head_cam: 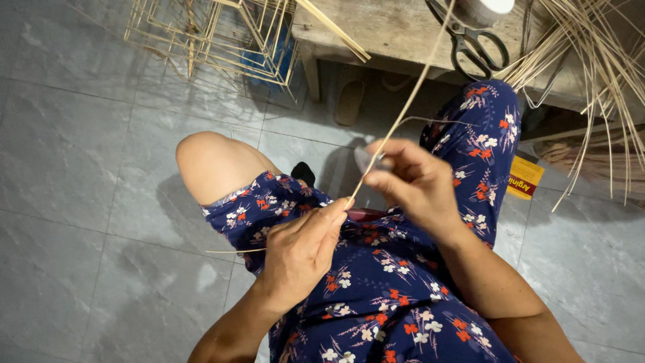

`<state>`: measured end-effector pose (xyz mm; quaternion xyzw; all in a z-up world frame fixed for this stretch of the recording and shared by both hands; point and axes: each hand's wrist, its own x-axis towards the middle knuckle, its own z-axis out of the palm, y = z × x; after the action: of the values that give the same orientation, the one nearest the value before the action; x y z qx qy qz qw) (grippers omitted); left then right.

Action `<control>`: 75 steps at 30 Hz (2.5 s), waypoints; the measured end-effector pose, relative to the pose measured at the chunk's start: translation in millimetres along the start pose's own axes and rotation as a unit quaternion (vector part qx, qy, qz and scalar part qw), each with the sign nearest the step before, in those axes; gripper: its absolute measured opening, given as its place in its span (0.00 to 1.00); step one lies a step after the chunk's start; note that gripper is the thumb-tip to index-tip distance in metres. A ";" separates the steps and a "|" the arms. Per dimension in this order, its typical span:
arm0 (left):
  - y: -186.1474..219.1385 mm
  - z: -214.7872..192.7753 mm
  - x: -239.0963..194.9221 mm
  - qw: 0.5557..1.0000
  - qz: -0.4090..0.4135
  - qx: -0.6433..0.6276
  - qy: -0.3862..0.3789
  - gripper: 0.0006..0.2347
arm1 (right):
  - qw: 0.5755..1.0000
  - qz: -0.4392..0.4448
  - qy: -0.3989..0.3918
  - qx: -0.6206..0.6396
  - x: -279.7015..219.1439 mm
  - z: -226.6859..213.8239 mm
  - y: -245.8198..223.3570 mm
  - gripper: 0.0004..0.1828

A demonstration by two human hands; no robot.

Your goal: The person sits on the floor and repeatedly picks up thin bamboo sticks. Using a small knife, they sharpen the ends of the sticks and place them into a wire frame structure nearby.

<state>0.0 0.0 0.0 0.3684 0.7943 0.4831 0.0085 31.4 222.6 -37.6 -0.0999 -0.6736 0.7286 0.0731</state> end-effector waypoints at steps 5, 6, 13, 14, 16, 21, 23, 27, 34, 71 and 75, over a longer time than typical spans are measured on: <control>0.8 -4.7 -8.1 1.000 -0.020 0.008 -0.014 0.11 | 0.999 0.002 0.003 0.052 5.5 -10.3 -6.4 0.17; 0.1 -6.4 -8.8 1.000 -0.024 0.006 -0.012 0.11 | 0.999 0.000 -0.002 0.049 5.8 -10.0 -6.3 0.17; -6.1 -11.0 -19.1 0.999 -0.009 0.012 -0.031 0.13 | 0.995 -0.003 0.083 0.060 22.3 -23.7 -4.4 0.16; -7.4 -12.2 -20.2 0.999 -0.010 0.014 -0.036 0.13 | 0.995 -0.013 0.071 0.066 23.8 -27.1 -4.9 0.16; -11.3 -12.8 -20.2 0.998 -0.045 0.004 -0.052 0.12 | 0.995 -0.032 0.049 0.076 23.3 -31.8 -5.8 0.17; -19.8 -16.8 -8.5 0.975 -0.166 -0.062 -0.136 0.16 | 0.998 -0.017 0.043 0.039 15.7 -22.9 -8.1 0.17; -22.5 -10.3 2.4 0.963 -0.185 -0.139 -0.141 0.16 | 0.999 -0.010 0.018 0.040 8.5 -14.6 -7.7 0.18; -23.3 4.7 25.8 0.948 -0.193 -0.215 -0.135 0.15 | 0.999 0.010 -0.032 0.022 2.2 -2.3 -5.7 0.18; -19.6 17.7 29.6 0.980 -0.138 -0.120 -0.081 0.12 | 0.999 0.012 -0.024 -0.032 7.5 -3.8 -6.9 0.19; -20.5 -36.9 -40.6 0.963 -0.213 -0.071 -0.148 0.11 | 0.983 -0.080 0.152 0.068 61.2 -134.5 14.2 0.12; -22.8 -35.7 -39.7 0.969 -0.191 -0.072 -0.141 0.10 | 0.981 -0.082 0.167 0.056 60.8 -137.3 6.1 0.11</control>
<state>2.6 -56.7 -12.2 0.2729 0.8035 0.4721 0.2388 6.1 369.6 -56.5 -0.1602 -0.6157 0.7301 0.2496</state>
